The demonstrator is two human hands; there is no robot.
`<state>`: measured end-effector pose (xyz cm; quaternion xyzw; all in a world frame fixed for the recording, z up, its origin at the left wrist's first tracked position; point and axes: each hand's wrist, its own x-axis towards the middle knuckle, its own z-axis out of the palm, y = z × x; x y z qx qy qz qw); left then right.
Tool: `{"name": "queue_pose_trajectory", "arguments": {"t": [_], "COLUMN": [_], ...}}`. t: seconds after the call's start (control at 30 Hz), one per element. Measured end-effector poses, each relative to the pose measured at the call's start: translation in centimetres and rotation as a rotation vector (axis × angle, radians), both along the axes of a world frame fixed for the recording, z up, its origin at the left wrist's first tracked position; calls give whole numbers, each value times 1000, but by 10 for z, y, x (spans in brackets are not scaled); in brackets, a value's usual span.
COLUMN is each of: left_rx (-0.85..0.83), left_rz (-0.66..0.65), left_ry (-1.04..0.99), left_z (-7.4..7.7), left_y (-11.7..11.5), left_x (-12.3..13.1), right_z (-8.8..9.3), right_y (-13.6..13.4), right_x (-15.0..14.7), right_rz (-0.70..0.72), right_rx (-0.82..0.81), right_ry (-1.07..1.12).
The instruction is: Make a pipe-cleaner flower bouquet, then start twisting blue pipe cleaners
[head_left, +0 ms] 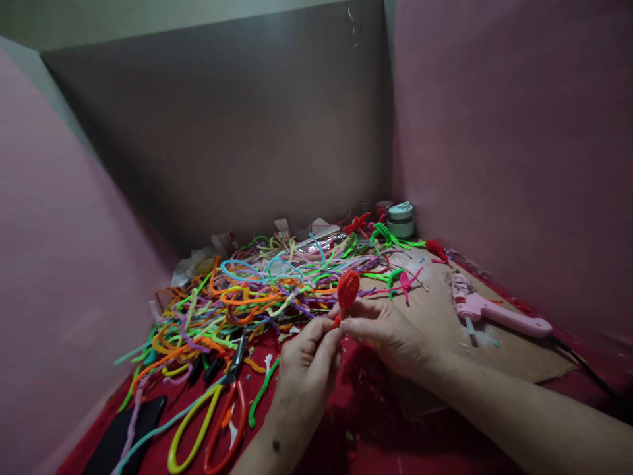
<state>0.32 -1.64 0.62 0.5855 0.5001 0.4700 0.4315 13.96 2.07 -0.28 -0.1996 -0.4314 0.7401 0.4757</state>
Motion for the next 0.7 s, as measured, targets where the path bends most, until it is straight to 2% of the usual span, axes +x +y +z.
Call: {"name": "queue_pose_trajectory", "arguments": {"t": [0.1,0.2,0.3,0.4,0.57,0.7], "left_rx": [-190,-327,-416,-448,-439,-407], "left_rz": [-94,-231,-424,-537,-549,-433], "left_ry": [-245,-513,-727,-819,-837,-711], "left_z": [4,2,-4,-8,-7,-3], "left_y": [1,3,6,8,8,7], "left_x": [-1,-3,-6,-8,-7,-5], "right_z": [3,0,-6,-10,-10,-10], "right_y": [1,4,6,7,5,4], "right_x": [2,2,2,0,-1,-2], "right_rz": [12,93,200,202,111,80], "right_rx": [-27,-91,-164,-153,-95,-117], "right_ry": [5,28,65,101,111,110]}}
